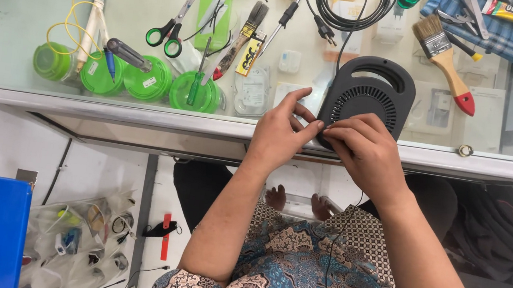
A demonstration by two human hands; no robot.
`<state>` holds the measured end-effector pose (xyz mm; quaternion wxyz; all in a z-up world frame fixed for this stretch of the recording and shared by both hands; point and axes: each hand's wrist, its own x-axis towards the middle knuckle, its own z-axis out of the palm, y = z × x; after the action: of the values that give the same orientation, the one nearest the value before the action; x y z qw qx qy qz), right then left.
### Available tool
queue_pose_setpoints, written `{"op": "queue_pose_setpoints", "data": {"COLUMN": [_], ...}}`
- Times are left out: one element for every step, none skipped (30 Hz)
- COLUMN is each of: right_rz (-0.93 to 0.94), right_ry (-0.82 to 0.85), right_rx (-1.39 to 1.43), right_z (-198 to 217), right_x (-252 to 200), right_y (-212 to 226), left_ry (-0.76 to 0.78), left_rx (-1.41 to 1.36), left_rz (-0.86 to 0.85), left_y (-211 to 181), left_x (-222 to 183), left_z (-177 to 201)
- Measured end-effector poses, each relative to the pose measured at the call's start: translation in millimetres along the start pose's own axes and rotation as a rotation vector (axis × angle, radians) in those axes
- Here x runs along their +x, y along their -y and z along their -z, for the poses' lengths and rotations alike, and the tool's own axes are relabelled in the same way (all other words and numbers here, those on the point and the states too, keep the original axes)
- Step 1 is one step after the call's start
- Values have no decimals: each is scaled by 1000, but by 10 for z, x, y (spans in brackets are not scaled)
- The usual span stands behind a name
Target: Assembling the plastic housing of an electronic device using a screwdriver
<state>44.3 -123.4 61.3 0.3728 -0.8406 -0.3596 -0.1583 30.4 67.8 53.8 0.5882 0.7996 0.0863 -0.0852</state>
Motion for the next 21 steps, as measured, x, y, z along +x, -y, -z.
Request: {"op": "queue_pose_setpoints", "data": {"right_rz": [-1,3,8,8,-5,-18,-19,-70,-120,-119,-100,-81,-81,-42,-3,-4,1,6,4,21,40], "right_ry": [-1,2,5,4,9,14,14,-4,-24,-25,-19,-13,-15,25,65,63,72,80,79,61,42], "right_rx": [-1,-2,-1,-1,43,87,87,128,169,169,97,24,25,-102,-229,-230,-266,-302,-302,-310,-320], "right_z": [11,24,34,49,65,81,98,116,135,171,205,240,243,247,252,231,206,180,164,150,138], "right_x": [6,12,20,21,24,26,21,15,19,25,31,37,12,-13,-42,-69,-89,-110,-117,-124,-123], "right_y": [1,3,4,0,-4,-9,-3,3,4,6,8,10,13,15,16,13,8,2,1,-1,-6], "left_ry": [2,-1,-6,-6,-5,-4,-4,1,6,5,8,11,11,13,17,18,15,12,14,12,11], "left_rx": [1,-5,-10,-9,-7,-6,-5,-17,-28,-27,-32,-38,-36,-35,-35,-34,-30,-26,-25,-25,-26], "left_rz": [-1,-3,-5,-6,-1,4,4,13,19,18,20,21,20,22,23,22,30,39,39,43,44], "left_y": [5,8,12,14,16,18,-11,-41,-76,-102,-126,-152,-136,-120,-103,-99,-95,-90,-98,-106,-121], "left_x": [2,4,4,6,8,10,-6,-22,-30,-43,-58,-74,-70,-65,-60,-59,-58,-56,-61,-66,-62], "left_z": [-2,-4,-4,-7,-9,-10,3,15,30,39,49,58,54,48,38,34,34,34,36,39,43]}}
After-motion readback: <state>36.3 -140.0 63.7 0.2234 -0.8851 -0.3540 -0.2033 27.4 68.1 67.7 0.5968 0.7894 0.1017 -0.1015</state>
